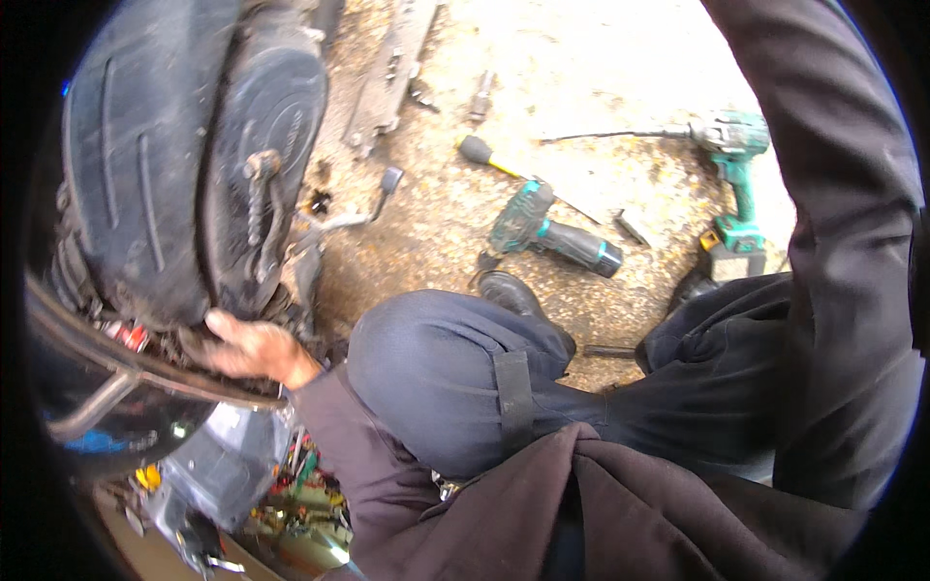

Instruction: The person uses a cordless impact driver and a screwdriver to remove and install screws on the front fender and wheel area of a motorcycle. They repeatedly switch between tools and positions while working on the front assembly.

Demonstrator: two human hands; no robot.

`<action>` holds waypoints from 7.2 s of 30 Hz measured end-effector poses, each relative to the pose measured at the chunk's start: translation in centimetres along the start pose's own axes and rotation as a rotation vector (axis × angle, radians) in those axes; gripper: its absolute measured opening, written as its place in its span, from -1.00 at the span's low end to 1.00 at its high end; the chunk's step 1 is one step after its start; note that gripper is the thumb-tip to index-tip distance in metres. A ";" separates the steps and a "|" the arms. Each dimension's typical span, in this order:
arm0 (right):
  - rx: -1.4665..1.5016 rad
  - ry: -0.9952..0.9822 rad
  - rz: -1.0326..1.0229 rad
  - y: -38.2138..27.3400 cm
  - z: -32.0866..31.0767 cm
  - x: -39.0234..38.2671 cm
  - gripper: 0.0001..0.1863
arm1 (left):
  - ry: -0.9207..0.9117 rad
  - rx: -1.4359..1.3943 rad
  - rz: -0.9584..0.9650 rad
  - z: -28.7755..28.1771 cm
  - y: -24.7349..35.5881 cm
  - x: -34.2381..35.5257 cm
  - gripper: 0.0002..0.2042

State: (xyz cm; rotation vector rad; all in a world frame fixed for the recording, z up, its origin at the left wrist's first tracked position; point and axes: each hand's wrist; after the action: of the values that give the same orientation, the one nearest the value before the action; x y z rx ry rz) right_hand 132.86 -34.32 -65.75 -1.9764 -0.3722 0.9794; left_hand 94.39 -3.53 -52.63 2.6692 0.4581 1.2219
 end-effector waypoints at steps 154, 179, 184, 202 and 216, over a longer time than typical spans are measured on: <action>0.115 0.400 -0.857 -3.4 27.3 -21.2 -0.47 | -0.028 -0.273 -0.129 -1.0 -1.4 2.9 -0.46; 0.039 0.538 -0.995 -1.8 27.7 -19.6 -0.38 | -0.124 -0.060 0.194 0.3 -4.8 3.6 -0.29; 0.200 0.296 -0.958 -1.9 27.6 -19.4 -0.69 | -0.056 -0.037 0.180 0.4 -4.2 3.2 -0.31; -0.065 0.087 -0.931 -2.0 24.3 -19.6 -0.74 | -0.013 -0.216 0.079 0.6 -2.6 3.4 -0.37; 0.128 0.434 -0.962 0.0 28.2 -17.0 -0.52 | 0.035 -0.191 -0.072 1.3 -2.9 3.4 -0.31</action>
State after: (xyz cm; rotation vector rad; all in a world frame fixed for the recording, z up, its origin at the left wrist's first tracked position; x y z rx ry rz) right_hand 100.50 -27.93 -66.01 -1.5329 -0.8661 -0.0372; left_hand 96.88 0.35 -51.92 2.4544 0.4155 1.2267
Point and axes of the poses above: each hand's wrist, its own x-axis towards the middle knuckle, its own z-axis out of the palm, y = z × x, and after that the axes turned 8 degrees about z, right-handed
